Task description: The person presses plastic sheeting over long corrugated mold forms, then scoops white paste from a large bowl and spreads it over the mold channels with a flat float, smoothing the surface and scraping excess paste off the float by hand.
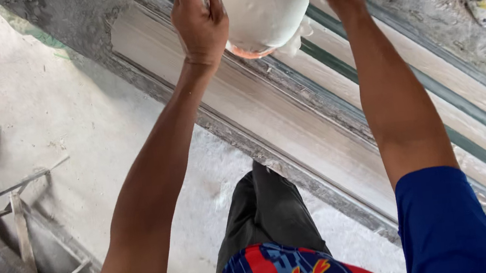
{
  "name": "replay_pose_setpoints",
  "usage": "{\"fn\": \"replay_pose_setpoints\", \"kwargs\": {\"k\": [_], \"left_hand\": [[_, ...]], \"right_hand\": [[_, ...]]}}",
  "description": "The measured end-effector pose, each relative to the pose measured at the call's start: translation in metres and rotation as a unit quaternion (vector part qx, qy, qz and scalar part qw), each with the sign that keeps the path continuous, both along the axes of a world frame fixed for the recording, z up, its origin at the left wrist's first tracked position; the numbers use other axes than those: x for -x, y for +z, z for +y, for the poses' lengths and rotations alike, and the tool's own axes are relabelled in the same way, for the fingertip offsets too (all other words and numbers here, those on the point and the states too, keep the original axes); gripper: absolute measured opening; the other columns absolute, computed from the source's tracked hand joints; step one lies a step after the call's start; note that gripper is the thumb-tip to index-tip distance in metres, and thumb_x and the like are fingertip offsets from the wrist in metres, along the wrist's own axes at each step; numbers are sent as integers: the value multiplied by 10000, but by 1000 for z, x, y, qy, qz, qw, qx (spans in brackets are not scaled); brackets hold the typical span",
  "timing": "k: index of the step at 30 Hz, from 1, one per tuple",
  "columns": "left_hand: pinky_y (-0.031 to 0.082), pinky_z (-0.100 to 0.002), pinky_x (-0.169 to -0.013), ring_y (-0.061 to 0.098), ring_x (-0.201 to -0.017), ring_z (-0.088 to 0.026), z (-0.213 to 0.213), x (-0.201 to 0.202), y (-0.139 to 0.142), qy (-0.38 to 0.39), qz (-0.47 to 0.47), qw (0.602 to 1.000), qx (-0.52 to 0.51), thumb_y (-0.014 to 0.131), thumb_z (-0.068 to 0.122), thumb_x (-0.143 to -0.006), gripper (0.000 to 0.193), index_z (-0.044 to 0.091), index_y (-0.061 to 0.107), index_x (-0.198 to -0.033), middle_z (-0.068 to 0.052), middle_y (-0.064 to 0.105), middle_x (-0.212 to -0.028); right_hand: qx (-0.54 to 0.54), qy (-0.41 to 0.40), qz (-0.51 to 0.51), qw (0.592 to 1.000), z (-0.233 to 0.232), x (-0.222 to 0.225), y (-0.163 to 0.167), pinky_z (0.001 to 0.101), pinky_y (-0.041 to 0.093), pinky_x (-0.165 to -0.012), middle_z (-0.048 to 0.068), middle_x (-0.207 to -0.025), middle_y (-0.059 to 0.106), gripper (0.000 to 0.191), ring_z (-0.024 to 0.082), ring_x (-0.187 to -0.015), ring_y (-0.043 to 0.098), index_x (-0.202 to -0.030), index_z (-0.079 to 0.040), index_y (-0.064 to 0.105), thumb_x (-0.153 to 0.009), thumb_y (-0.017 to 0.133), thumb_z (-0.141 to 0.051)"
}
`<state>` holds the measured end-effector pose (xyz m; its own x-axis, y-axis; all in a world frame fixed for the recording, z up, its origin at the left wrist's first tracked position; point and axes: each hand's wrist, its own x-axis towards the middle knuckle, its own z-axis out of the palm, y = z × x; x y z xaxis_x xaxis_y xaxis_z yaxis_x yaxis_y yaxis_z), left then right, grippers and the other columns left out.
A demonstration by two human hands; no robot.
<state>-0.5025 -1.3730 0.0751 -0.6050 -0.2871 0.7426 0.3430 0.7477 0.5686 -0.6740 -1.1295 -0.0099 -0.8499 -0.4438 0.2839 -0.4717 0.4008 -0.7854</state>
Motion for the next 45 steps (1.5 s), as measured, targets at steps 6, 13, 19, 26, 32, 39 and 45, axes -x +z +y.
{"fn": "replay_pose_setpoints", "kwargs": {"k": [6, 13, 19, 26, 32, 39, 45], "left_hand": [[499, -356, -542, 674, -644, -199, 38, -1, -2, 9, -65, 998, -26, 603, 8, -1047, 185, 53, 427, -1013, -94, 590, -784], [575, -347, -616, 718, -771, -245, 93, -14, 8, -27, -19, 999, -10, 551, -34, -1071, 109, 20, 460, -1094, -122, 632, -877], [543, -390, -608, 687, -730, -290, 145, -26, 21, 16, -11, 1000, 17, 564, -33, -1042, 111, 11, 470, -1080, -148, 632, -864], [547, -376, -611, 675, -700, -247, 199, -45, 14, 26, -66, 997, 7, 619, 14, -1050, 201, 38, 423, -1014, -113, 606, -831], [541, -341, -560, 686, -671, -209, 244, -56, 11, 18, -93, 995, 17, 623, 27, -1038, 191, 47, 436, -1007, -106, 596, -824], [569, -312, -553, 698, -677, -220, 288, -65, 11, 6, -106, 994, 30, 655, 23, -998, 208, 43, 449, -991, -117, 610, -822], [541, -324, -510, 677, -628, -210, 325, -76, 11, -16, -129, 991, 25, 667, 11, -984, 210, 35, 458, -990, -125, 609, -819]], "right_hand": [[21, -1, 7, 1000, 37, -14, 7, 335, 498, -569, 69, -802, 672, 170, 135, -671, 612, -1023, 32, 643, -1119, 624, -107], [40, 8, 17, 999, 92, -32, 5, 336, 499, -573, 78, -806, 682, 169, 136, -677, 615, -1026, 40, 646, -1117, 623, -101], [80, 18, 36, 996, 134, -46, 13, 337, 501, -577, 86, -810, 691, 169, 137, -682, 618, -1028, 46, 649, -1116, 621, -95], [39, -30, 31, 998, 192, -61, 16, 322, 505, -570, 92, -783, 699, 189, 132, -655, 613, -967, 41, 655, -1090, 664, -102], [4, -79, 36, 996, 240, -73, 15, 340, 496, -573, 124, -745, 684, 131, 166, -622, 602, -950, 48, 655, -1020, 664, -63], [22, -101, -9, 995, 289, -102, 23, 333, 483, -515, 112, -668, 660, 259, 166, -540, 612, -908, 49, 644, -1067, 692, -149], [7, -105, -20, 994, 332, -123, 27, 340, 493, -500, 104, -652, 654, 294, 159, -530, 645, -889, 38, 622, -1079, 693, -174]]}}
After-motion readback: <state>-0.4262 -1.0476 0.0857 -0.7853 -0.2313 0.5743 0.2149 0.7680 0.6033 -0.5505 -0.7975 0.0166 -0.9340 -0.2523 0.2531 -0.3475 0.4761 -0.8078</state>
